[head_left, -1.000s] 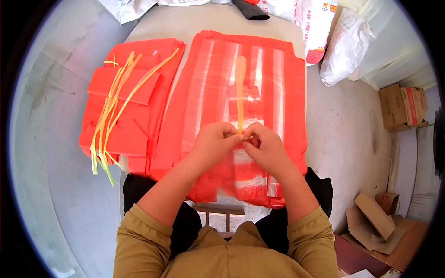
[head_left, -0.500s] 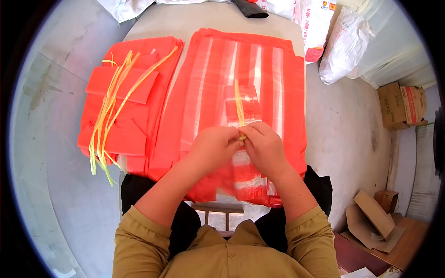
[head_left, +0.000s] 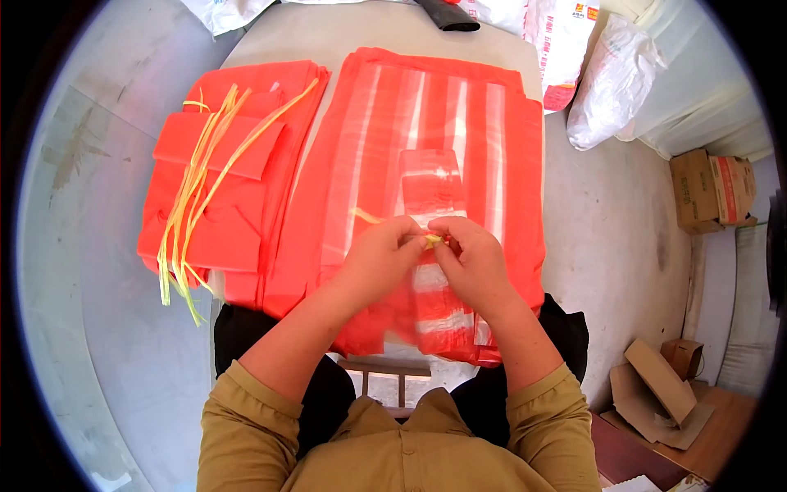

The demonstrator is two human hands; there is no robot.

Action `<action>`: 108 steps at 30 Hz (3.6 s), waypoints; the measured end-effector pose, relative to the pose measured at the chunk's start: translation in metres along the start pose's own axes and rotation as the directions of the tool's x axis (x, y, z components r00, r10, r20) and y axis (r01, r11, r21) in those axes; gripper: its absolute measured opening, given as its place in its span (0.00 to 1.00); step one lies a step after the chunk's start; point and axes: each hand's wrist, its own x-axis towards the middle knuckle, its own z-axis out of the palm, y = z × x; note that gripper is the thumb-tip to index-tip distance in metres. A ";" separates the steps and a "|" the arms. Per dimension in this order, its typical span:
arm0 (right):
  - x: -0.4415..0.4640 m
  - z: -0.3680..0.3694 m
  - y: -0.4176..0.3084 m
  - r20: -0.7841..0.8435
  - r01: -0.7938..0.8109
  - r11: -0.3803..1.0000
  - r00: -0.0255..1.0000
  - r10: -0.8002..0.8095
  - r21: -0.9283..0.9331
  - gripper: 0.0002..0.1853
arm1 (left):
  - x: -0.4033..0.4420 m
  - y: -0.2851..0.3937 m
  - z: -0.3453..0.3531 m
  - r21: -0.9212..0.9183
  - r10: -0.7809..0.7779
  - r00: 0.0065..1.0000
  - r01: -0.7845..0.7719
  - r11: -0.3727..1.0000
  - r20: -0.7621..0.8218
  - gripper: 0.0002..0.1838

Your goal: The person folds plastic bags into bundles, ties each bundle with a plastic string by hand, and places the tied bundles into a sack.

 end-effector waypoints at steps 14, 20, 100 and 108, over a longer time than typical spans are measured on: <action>0.004 -0.010 -0.001 0.193 -0.107 0.989 0.978 0.086 0.101 0.11 | 0.007 -0.009 0.000 -0.105 -0.039 0.998 0.044 0.994 0.043 0.09; 0.003 -0.007 0.007 0.051 0.176 0.983 0.983 -0.174 -0.046 0.09 | 0.007 -0.009 -0.003 -0.075 -0.029 1.000 0.030 0.997 0.012 0.09; 0.005 -0.008 0.013 -0.090 -0.178 0.615 0.921 0.379 0.768 0.29 | -0.035 -0.005 0.005 -0.546 -0.181 0.945 0.308 0.779 0.274 0.33; -0.054 -0.008 0.004 0.102 -0.373 0.500 0.867 0.488 0.782 0.51 | -0.052 0.019 0.018 -0.503 -0.091 0.941 0.255 0.826 0.327 0.39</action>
